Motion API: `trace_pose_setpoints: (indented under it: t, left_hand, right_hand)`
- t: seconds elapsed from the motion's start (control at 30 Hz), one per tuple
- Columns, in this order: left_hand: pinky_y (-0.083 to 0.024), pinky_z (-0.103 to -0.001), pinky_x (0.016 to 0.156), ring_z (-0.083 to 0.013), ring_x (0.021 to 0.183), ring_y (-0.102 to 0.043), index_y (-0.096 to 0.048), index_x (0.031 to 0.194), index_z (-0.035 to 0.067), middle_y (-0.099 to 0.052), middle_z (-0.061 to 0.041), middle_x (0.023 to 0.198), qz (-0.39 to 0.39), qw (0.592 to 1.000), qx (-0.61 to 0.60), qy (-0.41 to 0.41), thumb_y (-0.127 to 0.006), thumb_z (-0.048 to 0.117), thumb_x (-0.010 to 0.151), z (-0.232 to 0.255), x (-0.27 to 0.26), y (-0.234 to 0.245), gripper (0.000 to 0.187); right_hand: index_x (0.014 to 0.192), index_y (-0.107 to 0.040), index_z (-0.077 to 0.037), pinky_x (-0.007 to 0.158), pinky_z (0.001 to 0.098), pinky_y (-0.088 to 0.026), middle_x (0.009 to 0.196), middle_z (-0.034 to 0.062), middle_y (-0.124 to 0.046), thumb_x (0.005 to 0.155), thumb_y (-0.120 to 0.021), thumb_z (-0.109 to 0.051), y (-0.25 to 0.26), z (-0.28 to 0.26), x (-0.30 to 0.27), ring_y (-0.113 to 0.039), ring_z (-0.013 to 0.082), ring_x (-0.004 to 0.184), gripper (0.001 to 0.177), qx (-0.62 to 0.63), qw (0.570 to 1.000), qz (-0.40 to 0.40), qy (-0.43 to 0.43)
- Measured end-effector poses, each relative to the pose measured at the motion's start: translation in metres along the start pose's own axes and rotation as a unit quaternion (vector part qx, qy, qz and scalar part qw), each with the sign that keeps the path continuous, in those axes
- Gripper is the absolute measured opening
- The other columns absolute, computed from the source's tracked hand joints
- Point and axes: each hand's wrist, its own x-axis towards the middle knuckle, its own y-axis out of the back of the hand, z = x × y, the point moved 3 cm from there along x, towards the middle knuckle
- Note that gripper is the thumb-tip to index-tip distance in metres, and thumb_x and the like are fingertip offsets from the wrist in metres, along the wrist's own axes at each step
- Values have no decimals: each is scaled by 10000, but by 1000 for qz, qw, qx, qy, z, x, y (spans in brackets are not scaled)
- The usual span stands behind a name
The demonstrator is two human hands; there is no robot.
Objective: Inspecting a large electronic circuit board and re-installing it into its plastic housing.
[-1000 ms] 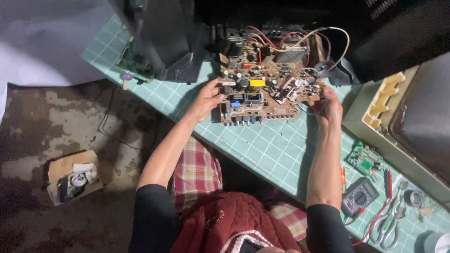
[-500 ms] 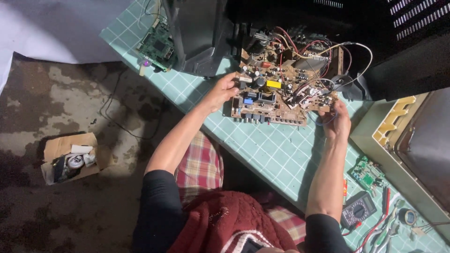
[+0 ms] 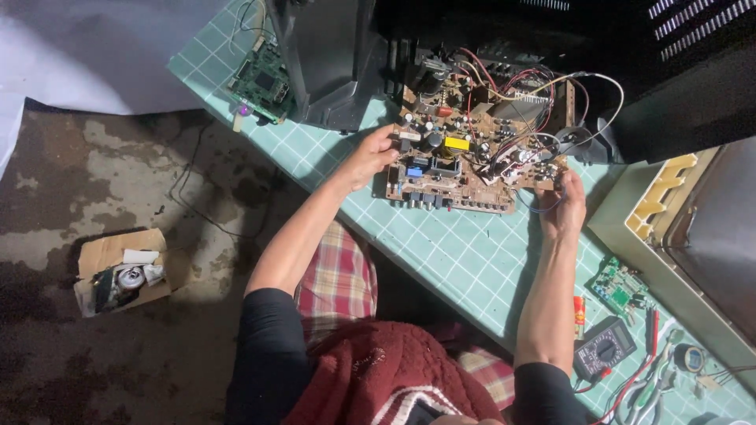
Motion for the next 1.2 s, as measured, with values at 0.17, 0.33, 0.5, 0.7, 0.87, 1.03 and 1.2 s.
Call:
trace_pose_setpoints:
  t: [0.17, 0.33, 0.5, 0.7, 0.87, 1.03, 1.2]
  left_hand:
    - [-595, -141, 680, -64, 901, -672, -402, 1566, 226, -687, -66, 1232, 4, 1000, 4, 4, -594, 17, 1003, -15, 7, 9, 631]
    - [-503, -79, 537, -27, 783, -608, -397, 1569, 193, -697, -100, 1223, -9, 1000, 8, 5, -577, -5, 1008, -15, -10, 0, 621]
    - [-456, -68, 499, -28, 714, -575, -372, 1584, 181, -703, -142, 1225, -14, 1000, 15, 16, -575, -25, 1011, -20, -23, -7, 642]
    - [-421, -46, 493, -9, 741, -563, -375, 1570, 154, -692, -74, 1152, -8, 1000, -5, -5, -575, -22, 1001, -8, -44, -21, 628]
    - [-425, -69, 471, -10, 712, -534, -370, 1576, 135, -697, -85, 1113, -16, 1000, 2, 0, -575, -25, 1003, -12, -46, -18, 628]
    - [-418, -68, 469, -10, 712, -542, -378, 1568, 127, -683, -63, 1093, -7, 1000, -7, -11, -585, -25, 994, -10, -47, -18, 629]
    - [-423, -76, 453, -14, 694, -557, -396, 1562, 151, -698, -59, 1089, -5, 1000, 3, -20, -593, -31, 988, -15, -36, -11, 633]
  right_hand:
    - [1132, -659, -108, 861, 413, -716, 981, 65, -651, 1073, -605, -188, -3, -2, -2, -739, 247, 948, 113, 1, 1000, 6, 6]
    - [1140, -654, -109, 816, 384, -719, 1003, 71, -675, 1068, -599, -187, 1, -2, -9, -746, 244, 936, 119, 21, 1000, 16, 1]
    - [1140, -653, -113, 813, 365, -712, 1015, 71, -677, 1072, -588, -180, 0, -7, -26, -744, 235, 946, 116, 25, 999, 28, -1]
    - [1141, -648, -103, 821, 348, -711, 1037, 79, -674, 1064, -587, -175, 11, -5, -29, -734, 233, 955, 122, 24, 999, 34, -3]
    - [1138, -655, -83, 803, 365, -704, 1002, 93, -687, 1053, -612, -163, 5, -10, -41, -746, 237, 918, 124, 17, 999, 31, 9]
    - [1117, -658, -86, 809, 372, -702, 988, 77, -687, 1047, -619, -149, 2, -10, -41, -739, 229, 911, 102, 10, 999, 28, 18]
    - [1120, -671, -85, 821, 382, -704, 948, 69, -678, 1048, -633, -157, -3, -9, -38, -740, 222, 894, 109, 8, 999, 27, 21]
